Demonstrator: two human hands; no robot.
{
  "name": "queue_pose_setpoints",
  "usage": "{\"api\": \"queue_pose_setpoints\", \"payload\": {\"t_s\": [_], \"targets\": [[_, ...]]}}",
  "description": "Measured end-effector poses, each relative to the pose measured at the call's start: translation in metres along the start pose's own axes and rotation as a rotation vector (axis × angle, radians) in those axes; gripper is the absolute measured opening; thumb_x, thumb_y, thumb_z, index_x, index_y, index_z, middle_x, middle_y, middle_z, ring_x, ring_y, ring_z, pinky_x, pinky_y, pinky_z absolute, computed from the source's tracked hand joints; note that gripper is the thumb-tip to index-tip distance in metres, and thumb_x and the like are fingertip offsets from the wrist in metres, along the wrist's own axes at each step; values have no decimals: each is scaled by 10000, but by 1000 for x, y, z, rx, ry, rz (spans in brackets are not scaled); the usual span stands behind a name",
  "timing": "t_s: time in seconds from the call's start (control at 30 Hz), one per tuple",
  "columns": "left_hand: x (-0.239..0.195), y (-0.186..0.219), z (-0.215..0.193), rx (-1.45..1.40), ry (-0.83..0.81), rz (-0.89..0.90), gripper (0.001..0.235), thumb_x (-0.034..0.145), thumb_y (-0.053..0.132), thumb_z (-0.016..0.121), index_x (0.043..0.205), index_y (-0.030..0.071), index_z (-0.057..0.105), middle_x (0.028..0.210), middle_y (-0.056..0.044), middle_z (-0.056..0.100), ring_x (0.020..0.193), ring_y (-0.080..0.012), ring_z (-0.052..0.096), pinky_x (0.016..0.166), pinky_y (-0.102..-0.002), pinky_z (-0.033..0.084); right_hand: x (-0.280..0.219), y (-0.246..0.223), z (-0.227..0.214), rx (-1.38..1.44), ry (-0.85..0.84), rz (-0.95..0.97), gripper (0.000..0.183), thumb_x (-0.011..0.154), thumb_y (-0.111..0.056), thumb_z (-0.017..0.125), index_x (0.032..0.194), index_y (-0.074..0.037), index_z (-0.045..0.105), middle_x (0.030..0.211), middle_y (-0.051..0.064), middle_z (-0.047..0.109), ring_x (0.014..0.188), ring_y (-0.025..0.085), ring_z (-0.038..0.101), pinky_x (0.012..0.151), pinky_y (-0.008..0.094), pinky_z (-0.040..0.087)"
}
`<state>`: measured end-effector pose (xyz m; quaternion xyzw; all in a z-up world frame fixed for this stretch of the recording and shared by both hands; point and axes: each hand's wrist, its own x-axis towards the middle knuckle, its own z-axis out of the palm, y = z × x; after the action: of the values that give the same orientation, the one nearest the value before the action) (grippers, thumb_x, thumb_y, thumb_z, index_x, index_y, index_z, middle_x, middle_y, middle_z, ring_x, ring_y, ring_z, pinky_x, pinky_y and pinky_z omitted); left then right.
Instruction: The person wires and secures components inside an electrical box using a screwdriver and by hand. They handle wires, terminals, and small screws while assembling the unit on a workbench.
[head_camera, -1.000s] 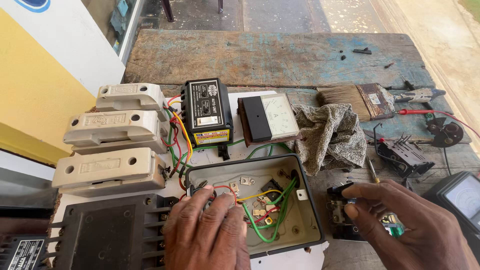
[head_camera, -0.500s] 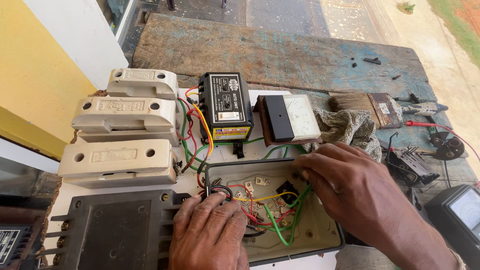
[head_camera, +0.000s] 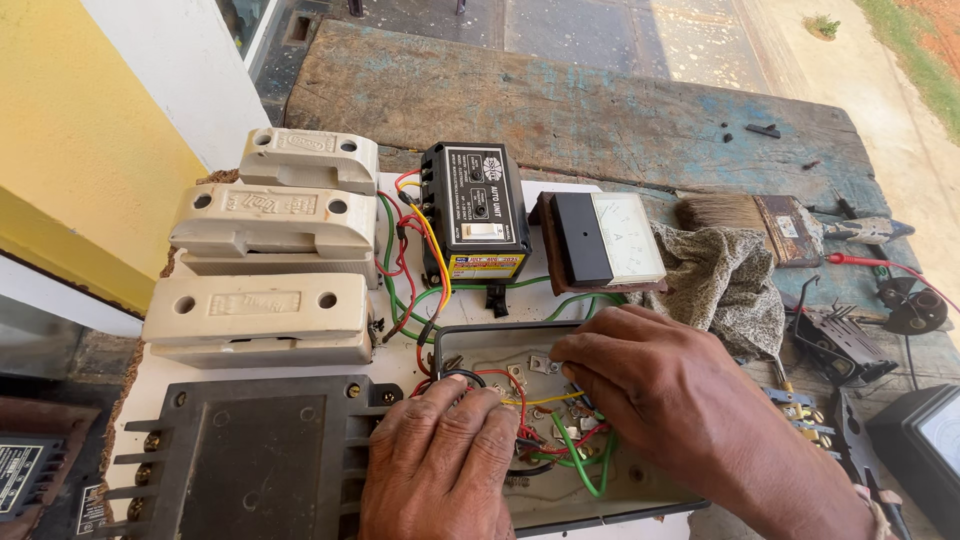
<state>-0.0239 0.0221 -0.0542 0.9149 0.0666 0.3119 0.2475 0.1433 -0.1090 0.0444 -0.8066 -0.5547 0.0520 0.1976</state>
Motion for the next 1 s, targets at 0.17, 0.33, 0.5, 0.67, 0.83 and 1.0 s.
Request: {"api": "queue_pose_setpoints", "payload": {"t_s": [0.17, 0.33, 0.5, 0.67, 0.83, 1.0], "targets": [[5, 7, -1, 51, -66, -6, 178, 869, 164, 684, 987, 65, 773, 993, -132, 751, 1191, -367, 643, 1009, -639, 384, 13, -3, 9, 44, -121, 179, 232, 874, -191, 689, 1059, -85, 780, 901, 108, 758, 799, 334, 722, 686, 426, 569], [5, 7, -3, 26, -61, -1, 120, 825, 166, 696, 774, 69, 745, 864, -133, 737, 1173, -364, 650, 999, -640, 383, 10, 1, 11, 37, -212, 165, 267, 853, -190, 694, 1092, -103, 778, 945, 105, 760, 792, 323, 728, 691, 421, 572], [5, 7, -3, 14, -75, 8, 142, 838, 138, 677, 722, 70, 721, 785, -125, 710, 1169, -351, 657, 1009, -631, 378, 8, 9, 13, 78, -226, 90, 249, 832, -137, 680, 1056, -87, 777, 868, 110, 757, 803, 324, 726, 703, 420, 568], [7, 8, -3, 17, -52, 2, 172, 844, 150, 676, 693, 73, 703, 766, -125, 703, 1161, -350, 662, 1003, -623, 381, 5, 9, 11, 129, -329, 75, 199, 829, -170, 692, 994, -91, 771, 829, 101, 731, 785, 317, 716, 692, 428, 561], [7, 8, -5, 4, -65, 13, 154, 838, 144, 672, 710, 67, 711, 755, -122, 691, 1157, -351, 663, 1004, -632, 372, 7, 7, 14, 131, -371, 17, 134, 830, -187, 704, 911, -92, 750, 804, 108, 686, 758, 338, 683, 647, 465, 526], [6, 7, -4, 2, -80, 13, 156, 833, 152, 670, 709, 67, 711, 751, -127, 686, 1145, -357, 661, 989, -627, 372, 7, 7, 17, 122, -366, -3, 140, 808, -198, 720, 919, -124, 760, 759, 101, 677, 731, 339, 675, 621, 478, 513]]}}
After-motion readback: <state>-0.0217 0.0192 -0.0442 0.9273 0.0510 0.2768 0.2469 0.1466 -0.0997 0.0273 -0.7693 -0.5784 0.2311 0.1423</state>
